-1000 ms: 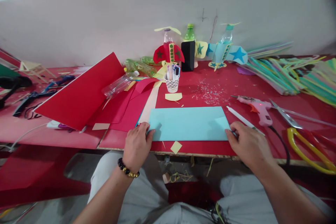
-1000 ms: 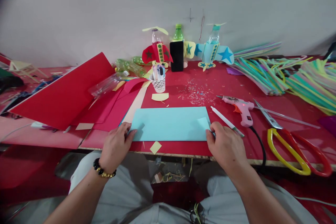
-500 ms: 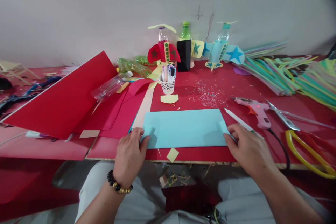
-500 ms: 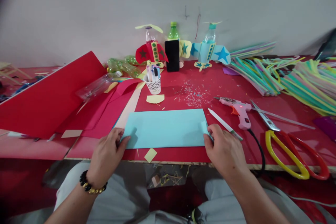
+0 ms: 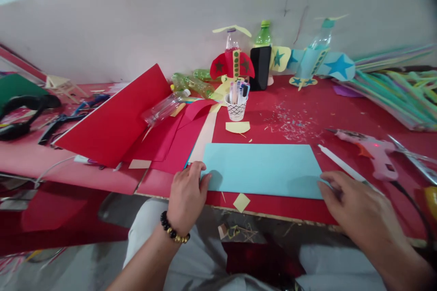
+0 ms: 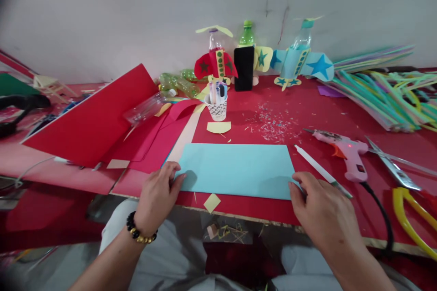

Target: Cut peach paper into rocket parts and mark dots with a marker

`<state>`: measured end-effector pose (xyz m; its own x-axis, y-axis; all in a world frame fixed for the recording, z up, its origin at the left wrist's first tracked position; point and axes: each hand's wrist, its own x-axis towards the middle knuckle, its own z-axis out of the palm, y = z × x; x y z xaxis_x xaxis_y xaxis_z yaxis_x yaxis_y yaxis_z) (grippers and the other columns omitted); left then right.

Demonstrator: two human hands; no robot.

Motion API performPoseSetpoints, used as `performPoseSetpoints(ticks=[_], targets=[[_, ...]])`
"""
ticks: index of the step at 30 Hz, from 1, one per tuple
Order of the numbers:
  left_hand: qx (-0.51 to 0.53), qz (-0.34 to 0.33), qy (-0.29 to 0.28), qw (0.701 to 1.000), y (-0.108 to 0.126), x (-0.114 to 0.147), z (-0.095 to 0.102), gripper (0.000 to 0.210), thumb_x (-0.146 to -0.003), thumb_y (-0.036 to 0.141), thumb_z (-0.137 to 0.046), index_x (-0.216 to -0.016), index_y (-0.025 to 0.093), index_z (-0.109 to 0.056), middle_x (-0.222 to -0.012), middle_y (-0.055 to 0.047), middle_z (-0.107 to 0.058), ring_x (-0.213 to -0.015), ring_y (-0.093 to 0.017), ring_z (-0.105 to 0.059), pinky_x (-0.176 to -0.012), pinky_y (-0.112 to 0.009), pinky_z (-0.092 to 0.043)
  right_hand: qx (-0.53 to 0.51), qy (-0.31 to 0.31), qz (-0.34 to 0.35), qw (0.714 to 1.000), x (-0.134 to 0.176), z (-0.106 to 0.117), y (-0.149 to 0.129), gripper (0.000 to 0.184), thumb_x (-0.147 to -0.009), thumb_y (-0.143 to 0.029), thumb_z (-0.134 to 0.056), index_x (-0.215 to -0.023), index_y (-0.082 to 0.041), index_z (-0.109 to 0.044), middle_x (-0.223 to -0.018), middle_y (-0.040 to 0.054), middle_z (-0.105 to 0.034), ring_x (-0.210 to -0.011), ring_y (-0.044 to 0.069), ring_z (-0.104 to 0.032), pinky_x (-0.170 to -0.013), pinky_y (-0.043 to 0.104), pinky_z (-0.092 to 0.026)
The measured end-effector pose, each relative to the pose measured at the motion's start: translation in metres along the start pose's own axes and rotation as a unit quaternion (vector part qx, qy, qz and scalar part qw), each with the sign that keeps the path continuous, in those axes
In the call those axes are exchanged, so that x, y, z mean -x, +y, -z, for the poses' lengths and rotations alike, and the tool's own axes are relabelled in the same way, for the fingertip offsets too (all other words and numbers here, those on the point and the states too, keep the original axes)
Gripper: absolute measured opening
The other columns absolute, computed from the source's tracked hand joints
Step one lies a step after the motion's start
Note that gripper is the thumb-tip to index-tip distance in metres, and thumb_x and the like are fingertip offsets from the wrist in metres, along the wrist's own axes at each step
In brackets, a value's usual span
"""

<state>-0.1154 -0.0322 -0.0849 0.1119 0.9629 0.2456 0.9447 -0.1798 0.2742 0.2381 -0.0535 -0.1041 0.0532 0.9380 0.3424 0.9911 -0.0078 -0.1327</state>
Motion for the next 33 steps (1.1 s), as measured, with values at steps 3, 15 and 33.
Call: performPoseSetpoints(ticks=[3, 15, 33], targets=[[0.004, 0.002, -0.014, 1.000, 0.000, 0.001, 0.001, 0.006, -0.093, 0.027, -0.050, -0.095, 0.021, -0.050, -0.081, -0.001, -0.062, -0.079, -0.021, -0.061, -0.072, -0.033, -0.040, -0.001, -0.022, 0.001, 1.000, -0.001, 0.003, -0.002, 0.025, -0.087, -0.039, -0.045, -0.095, -0.022, -0.061, -0.072, 0.0064, -0.068, -0.067, 0.027, -0.064, -0.062, 0.036, -0.043], [-0.029, -0.001, -0.035, 0.999, 0.003, -0.001, 0.005, 0.009, -0.094, 0.026, -0.046, -0.093, 0.021, -0.053, -0.087, -0.002, -0.065, -0.083, -0.022, -0.060, -0.075, -0.034, -0.040, 0.040, 0.003, 0.023, 0.999, 0.001, -0.001, -0.002, 0.021, -0.087, -0.036, -0.047, -0.095, -0.022, -0.061, -0.073, 0.0056, -0.068, -0.068, 0.026, -0.063, -0.061, 0.036, -0.042], [-0.167, -0.179, -0.082, 0.966, 0.041, 0.023, 0.020, 0.050, -0.094, 0.036, -0.045, -0.143, 0.036, -0.037, -0.121, -0.013, -0.053, -0.102, -0.028, -0.054, -0.084, -0.043, -0.048, 0.131, 0.005, 0.077, 0.988, -0.002, 0.008, -0.014, 0.020, -0.083, -0.005, -0.048, -0.095, -0.017, -0.059, -0.081, 0.0094, -0.065, -0.082, 0.029, -0.059, -0.062, 0.035, -0.042]])
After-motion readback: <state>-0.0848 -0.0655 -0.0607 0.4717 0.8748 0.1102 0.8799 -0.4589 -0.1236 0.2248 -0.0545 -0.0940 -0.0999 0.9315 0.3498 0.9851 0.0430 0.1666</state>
